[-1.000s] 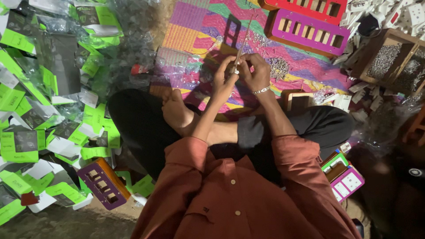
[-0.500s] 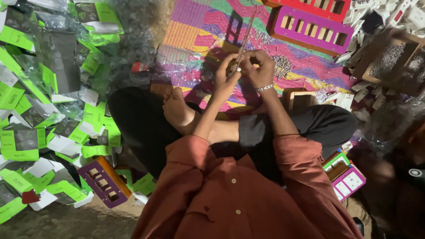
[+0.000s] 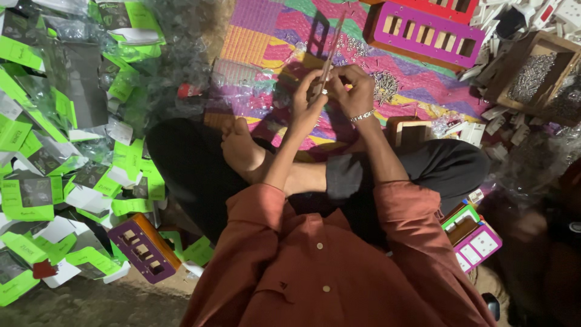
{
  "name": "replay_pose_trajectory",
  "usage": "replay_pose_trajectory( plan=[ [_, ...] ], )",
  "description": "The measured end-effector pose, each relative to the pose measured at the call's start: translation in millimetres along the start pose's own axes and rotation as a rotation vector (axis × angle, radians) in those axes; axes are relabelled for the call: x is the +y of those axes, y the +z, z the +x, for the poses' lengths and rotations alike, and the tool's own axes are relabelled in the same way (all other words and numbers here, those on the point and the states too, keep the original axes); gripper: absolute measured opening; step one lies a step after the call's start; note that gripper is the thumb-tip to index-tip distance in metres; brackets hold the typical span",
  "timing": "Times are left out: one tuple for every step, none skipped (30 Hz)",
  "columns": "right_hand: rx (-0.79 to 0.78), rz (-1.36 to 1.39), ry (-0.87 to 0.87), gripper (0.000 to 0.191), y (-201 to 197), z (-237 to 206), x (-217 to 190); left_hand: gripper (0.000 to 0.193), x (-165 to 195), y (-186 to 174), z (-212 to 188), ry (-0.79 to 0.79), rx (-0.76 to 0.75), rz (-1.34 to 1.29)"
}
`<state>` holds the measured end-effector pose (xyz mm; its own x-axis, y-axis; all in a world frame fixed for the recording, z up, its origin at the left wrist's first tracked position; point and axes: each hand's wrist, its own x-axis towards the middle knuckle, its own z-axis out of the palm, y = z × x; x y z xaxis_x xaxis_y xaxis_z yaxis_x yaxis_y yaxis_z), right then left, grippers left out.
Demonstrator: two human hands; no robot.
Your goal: The person assembles a red multi-socket electrical board by inserting white socket modules into the frame and securing them with screws. They use a screwdriver to tighten the screws and place the finished unit aside.
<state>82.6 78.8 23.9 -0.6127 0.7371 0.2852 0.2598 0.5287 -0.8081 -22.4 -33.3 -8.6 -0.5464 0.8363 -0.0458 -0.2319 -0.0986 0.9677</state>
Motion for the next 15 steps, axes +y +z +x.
replay_pose_trajectory(
  plan=[
    [0.007, 0.020, 0.019, 0.005, 0, 1, -1, 0.050, -2, 0, 0, -0.011, 0.001, -0.004],
    [0.016, 0.037, 0.038, 0.004, 0, 2, -2, 0.050, -3, 1, 0, -0.021, 0.000, -0.010],
    [0.024, 0.053, 0.057, 0.004, 0, 2, -3, 0.050, -5, 1, 0, -0.031, 0.002, 0.001],
    [0.018, 0.095, 0.088, 0.004, 0, 3, -4, 0.050, -6, 0, 1, -0.043, 0.006, 0.012],
    [0.013, 0.137, 0.117, 0.005, 0, 3, -5, 0.051, -7, 0, 1, -0.053, 0.008, 0.025],
    [0.009, 0.180, 0.145, 0.005, 0, 4, -5, 0.051, -8, 0, 2, 0.042, 0.023, 0.080],
    [0.032, 0.178, 0.170, 0.005, -1, 4, -4, 0.052, -9, -1, 3, 0.136, 0.038, 0.135],
    [0.054, 0.175, 0.194, 0.005, -2, 5, -2, 0.052, -8, -1, 4, 0.230, 0.052, 0.190],
    [0.078, 0.172, 0.217, 0.006, -4, 5, 0, 0.051, -8, -1, 4, 0.212, 0.072, 0.234],
    [0.074, 0.067, 0.183, 0.007, -5, 7, 4, 0.050, -6, -2, 3, 0.195, 0.093, 0.278],
    [0.068, -0.037, 0.150, 0.010, -7, 10, 8, 0.049, -5, -2, 2, 0.176, 0.114, 0.322],
    [0.062, -0.141, 0.117, 0.013, -8, 13, 12, 0.049, -3, -2, 1, 0.236, 0.137, 0.408],
    [0.057, -0.099, 0.113, 0.013, -6, 14, 15, 0.049, -1, -2, 1, 0.298, 0.160, 0.495],
    [0.054, -0.059, 0.111, 0.013, -4, 15, 17, 0.050, 1, -2, 0, 0.359, 0.181, 0.580],
    [0.053, -0.019, 0.111, 0.014, -3, 17, 16, 0.050, 2, -1, -2, 0.330, 0.175, 0.596]
  ],
)
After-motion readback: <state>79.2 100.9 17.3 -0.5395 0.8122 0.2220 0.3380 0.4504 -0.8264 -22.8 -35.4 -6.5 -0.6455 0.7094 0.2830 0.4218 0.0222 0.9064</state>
